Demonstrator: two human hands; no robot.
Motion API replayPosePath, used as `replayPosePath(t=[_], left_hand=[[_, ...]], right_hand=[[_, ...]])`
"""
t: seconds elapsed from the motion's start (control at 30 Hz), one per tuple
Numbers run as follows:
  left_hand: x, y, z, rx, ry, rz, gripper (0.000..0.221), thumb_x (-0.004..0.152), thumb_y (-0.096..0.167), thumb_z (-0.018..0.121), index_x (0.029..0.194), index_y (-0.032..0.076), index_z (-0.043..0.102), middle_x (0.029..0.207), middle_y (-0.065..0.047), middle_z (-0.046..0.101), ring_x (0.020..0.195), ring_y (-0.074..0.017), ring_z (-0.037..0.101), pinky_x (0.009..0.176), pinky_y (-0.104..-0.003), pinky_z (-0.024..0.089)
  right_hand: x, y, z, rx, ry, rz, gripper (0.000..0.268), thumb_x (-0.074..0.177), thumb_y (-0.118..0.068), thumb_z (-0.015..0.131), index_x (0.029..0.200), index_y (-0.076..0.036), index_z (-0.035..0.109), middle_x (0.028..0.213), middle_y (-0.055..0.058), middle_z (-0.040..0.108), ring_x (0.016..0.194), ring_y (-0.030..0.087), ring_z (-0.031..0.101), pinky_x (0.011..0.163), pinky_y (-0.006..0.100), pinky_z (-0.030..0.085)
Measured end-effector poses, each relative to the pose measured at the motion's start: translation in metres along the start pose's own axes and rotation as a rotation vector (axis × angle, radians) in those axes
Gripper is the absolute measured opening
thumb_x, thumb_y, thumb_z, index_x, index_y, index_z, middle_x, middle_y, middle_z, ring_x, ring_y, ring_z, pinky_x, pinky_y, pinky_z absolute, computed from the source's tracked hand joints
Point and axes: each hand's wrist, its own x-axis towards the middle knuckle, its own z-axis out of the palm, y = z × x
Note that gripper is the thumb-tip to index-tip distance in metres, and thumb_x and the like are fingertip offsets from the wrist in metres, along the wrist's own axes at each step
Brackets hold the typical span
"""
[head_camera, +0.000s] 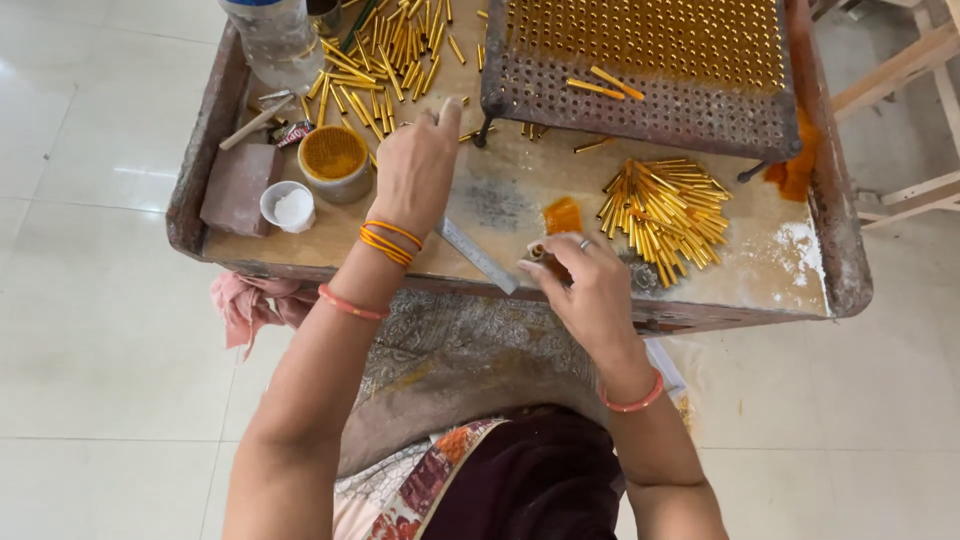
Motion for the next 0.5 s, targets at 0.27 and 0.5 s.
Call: replayPosePath(t=[0.27, 0.5], left_hand=[[-0.065, 0.05, -0.064, -0.774, 0.069, -0.189, 0.017, 0.092, 0.01, 0.072, 0.109, 0.011, 0.072, 0.09, -0.014, 0.071, 0.085, -0.0338, 0.068, 0.073, -0.044, 0.053], [-0.068, 0.053, -0.069, -0.588, 0.314, 0.028, 0.016, 0.081, 0.011, 0.073, 0.096, 0.009, 0.069, 0.098, -0.009, 0.073, 0.1, -0.0307, 0.07, 0.087, -0.044, 0.052]], right_hand=[[0.0, 0.004, 0.0, -0.076, 0.066, -0.104, 0.027, 0.083, -0.02, 0.084, 0.1, -0.004, 0.071, 0.141, 0.015, 0.057, 0.137, 0.038, 0.047, 0.116, 0.052, 0.034], [0.005, 0.007, 0.004, -0.138, 0.011, -0.084, 0.027, 0.08, -0.027, 0.085, 0.099, -0.009, 0.076, 0.158, 0.016, 0.045, 0.15, 0.04, 0.035, 0.119, 0.064, 0.022]])
